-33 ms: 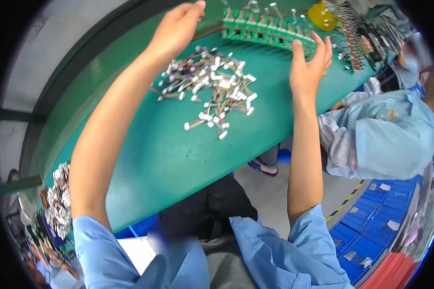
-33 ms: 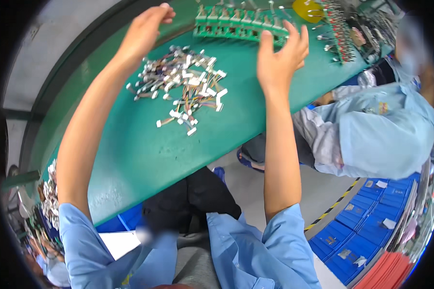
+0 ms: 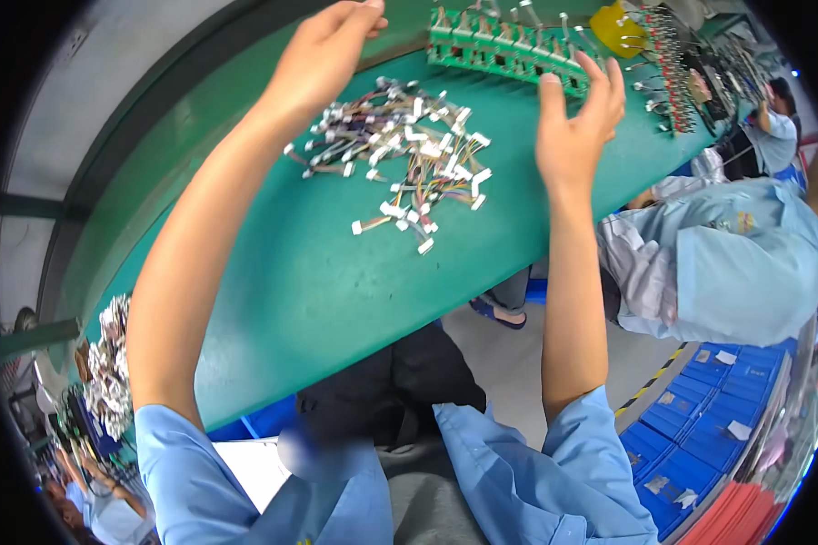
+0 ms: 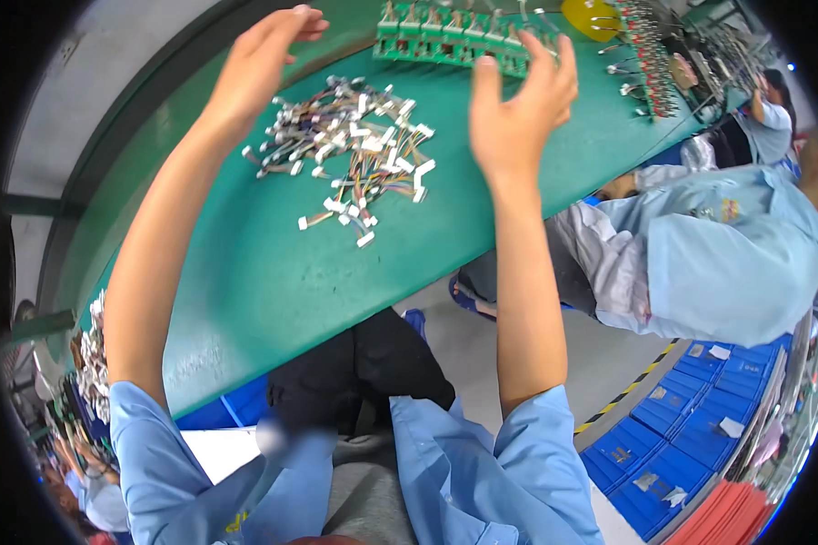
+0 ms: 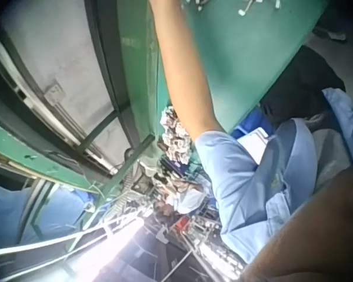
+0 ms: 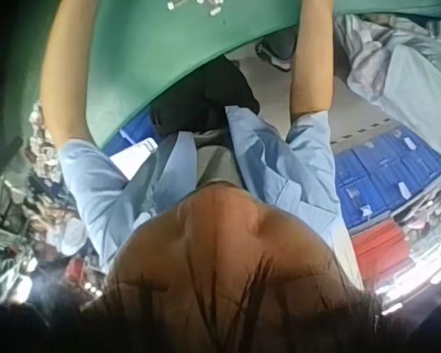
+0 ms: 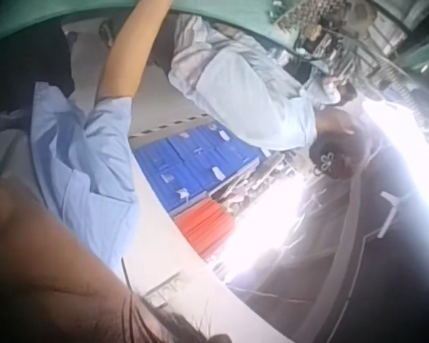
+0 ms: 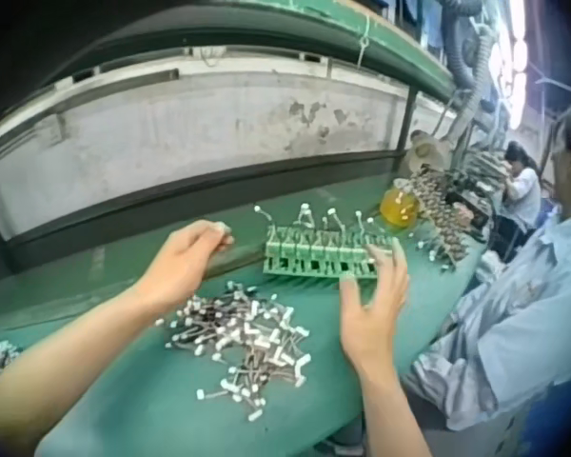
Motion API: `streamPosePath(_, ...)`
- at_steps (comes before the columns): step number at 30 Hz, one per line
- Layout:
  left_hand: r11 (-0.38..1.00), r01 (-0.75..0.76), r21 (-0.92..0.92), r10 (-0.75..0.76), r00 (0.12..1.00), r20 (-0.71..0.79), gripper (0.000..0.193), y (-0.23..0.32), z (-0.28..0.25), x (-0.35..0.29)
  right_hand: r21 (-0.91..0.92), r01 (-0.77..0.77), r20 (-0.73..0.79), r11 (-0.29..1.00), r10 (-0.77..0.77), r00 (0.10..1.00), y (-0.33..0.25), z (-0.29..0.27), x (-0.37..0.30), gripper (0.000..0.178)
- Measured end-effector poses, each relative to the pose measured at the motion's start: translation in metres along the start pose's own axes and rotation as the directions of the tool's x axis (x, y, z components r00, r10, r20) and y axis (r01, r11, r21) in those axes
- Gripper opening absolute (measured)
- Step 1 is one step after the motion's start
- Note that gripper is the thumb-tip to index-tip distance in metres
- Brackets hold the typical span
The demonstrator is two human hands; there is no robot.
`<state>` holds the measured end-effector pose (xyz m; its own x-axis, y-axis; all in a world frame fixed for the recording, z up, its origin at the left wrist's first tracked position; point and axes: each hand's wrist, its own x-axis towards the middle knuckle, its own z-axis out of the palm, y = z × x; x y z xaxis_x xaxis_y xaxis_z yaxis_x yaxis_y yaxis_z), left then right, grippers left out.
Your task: Connecting wire harnesses to printed circuit boards at a manual assembly station.
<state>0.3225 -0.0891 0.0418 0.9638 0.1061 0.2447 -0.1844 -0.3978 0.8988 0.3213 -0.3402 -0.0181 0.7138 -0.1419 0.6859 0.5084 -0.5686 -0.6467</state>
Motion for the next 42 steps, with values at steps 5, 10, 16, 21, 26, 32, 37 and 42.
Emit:
streamPosePath(5,0.960,-0.230,0.159,0.238,0.971,-0.037,0.030,-0.017,-0.068,-0.107,0.081,0.301,0.197,0.950,-0.311,0.930,-0.056,0.032,-0.038,0.035)
streamPosePath(10,0.997,-0.079,-0.015,0.075,0.978,-0.196,0.026,-0.045,-0.091,-0.159,-0.042,0.438,0.453,0.898,-0.374,0.809,-0.090,0.043,-0.061,0.017)
streamPosePath(16,0.944,-0.316,-0.096,0.271,0.906,-0.324,0.028,-0.067,-0.095,-0.169,-0.140,0.603,0.536,0.785,-0.452,0.713,-0.113,0.066,-0.073,0.011)
streamPosePath(21,0.918,-0.394,-0.047,0.358,0.872,-0.333,0.029,-0.066,-0.088,-0.177,-0.200,0.598,0.582,0.776,-0.397,0.710,-0.128,0.074,-0.072,0.010)
streamPosePath(26,0.925,-0.376,-0.053,0.322,0.851,-0.414,0.026,-0.058,-0.089,-0.181,-0.205,0.642,0.655,0.739,-0.384,0.651,-0.125,0.069,-0.074,0.010)
streamPosePath(32,0.929,-0.342,-0.143,0.246,0.857,-0.454,0.022,-0.067,-0.094,-0.181,-0.122,0.655,0.637,0.746,-0.447,0.628,-0.136,0.073,-0.080,0.008)
streamPosePath(37,0.931,-0.341,-0.128,0.252,0.857,-0.449,0.020,-0.068,-0.090,-0.178,-0.135,0.674,0.665,0.726,-0.438,0.605,-0.132,0.071,-0.080,0.010)
streamPosePath(42,0.945,-0.313,-0.098,0.239,0.861,-0.448,0.019,-0.070,-0.093,-0.179,-0.096,0.694,0.677,0.714,-0.465,0.571,-0.128,0.077,-0.082,0.008)
